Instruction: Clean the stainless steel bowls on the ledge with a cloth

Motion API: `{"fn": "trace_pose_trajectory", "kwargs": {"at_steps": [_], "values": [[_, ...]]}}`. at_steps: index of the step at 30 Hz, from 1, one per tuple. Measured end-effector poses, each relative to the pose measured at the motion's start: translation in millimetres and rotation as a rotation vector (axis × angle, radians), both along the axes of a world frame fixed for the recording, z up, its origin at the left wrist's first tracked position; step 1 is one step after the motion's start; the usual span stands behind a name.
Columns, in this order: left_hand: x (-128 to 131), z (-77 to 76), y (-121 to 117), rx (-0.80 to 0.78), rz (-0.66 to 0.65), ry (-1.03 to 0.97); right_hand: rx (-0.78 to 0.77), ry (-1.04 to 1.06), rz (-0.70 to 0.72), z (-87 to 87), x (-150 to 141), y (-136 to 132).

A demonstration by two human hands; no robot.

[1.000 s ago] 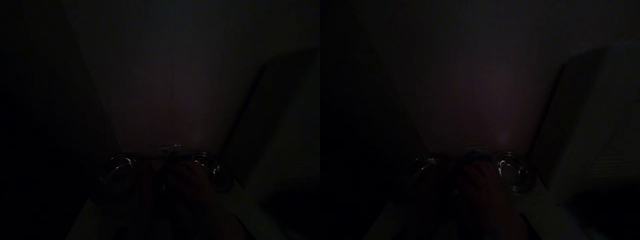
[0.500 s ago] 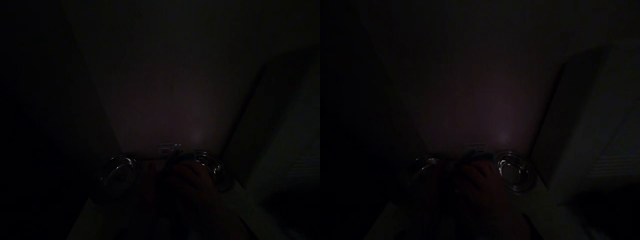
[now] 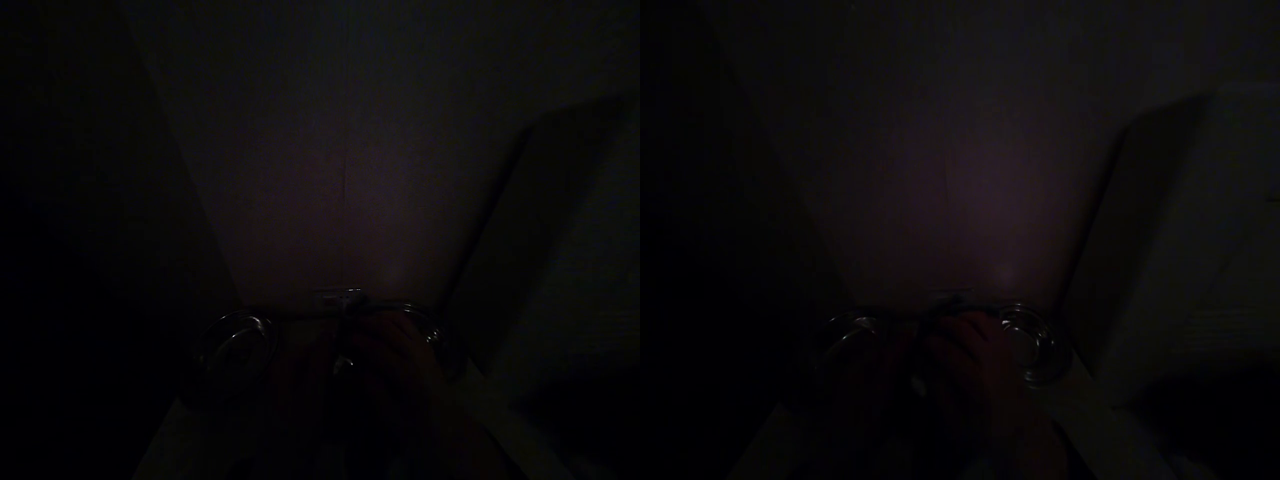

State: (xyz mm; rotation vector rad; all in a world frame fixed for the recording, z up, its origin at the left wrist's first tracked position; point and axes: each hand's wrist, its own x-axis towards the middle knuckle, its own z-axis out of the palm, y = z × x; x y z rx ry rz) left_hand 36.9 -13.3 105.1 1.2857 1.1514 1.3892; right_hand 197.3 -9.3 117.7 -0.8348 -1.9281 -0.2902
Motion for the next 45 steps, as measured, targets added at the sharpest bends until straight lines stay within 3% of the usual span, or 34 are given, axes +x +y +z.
{"fn": "trace_pose_trajectory", "kwargs": {"at_steps": [5, 11, 17, 24, 29, 34, 40, 45], "values": [[-1.1, -3.9, -0.9, -0.008, 0.003, 0.026, -0.141, 0.051, -0.146, -7.9, 7.5, 7.7], [-3.2, -8.8, -0.4, 0.009, 0.034, 0.023, -0.016, -0.027, -0.015, -8.6, -2.9, -1.8], [-2.1, -3.6, -1.6, 0.021, 0.017, 0.019, -0.162, 0.120, -0.174, -10.6, 6.0, 8.7], [-2.4, -6.1, 0.0, 0.010, 0.045, 0.040, -0.116, 0.068, -0.038, -9.1, 1.0, 2.5], [-3.8, -7.3, 1.8, 0.024, 0.062, 0.034, -0.180, 0.160, -0.174, -12.6, 9.2, 12.9], [-2.7, -7.6, 2.9, 0.049, 0.055, 0.014, -0.074, 0.067, 0.046, -5.5, 3.2, 4.9], [-4.9, -15.3, 4.1, 0.093, 0.062, -0.009, -0.141, 0.115, -0.079, -5.2, 6.1, 7.2], [-6.6, -16.3, 6.7, 0.093, 0.103, 0.036, -0.043, 0.065, 0.072, -4.6, 0.5, 3.3]]}}
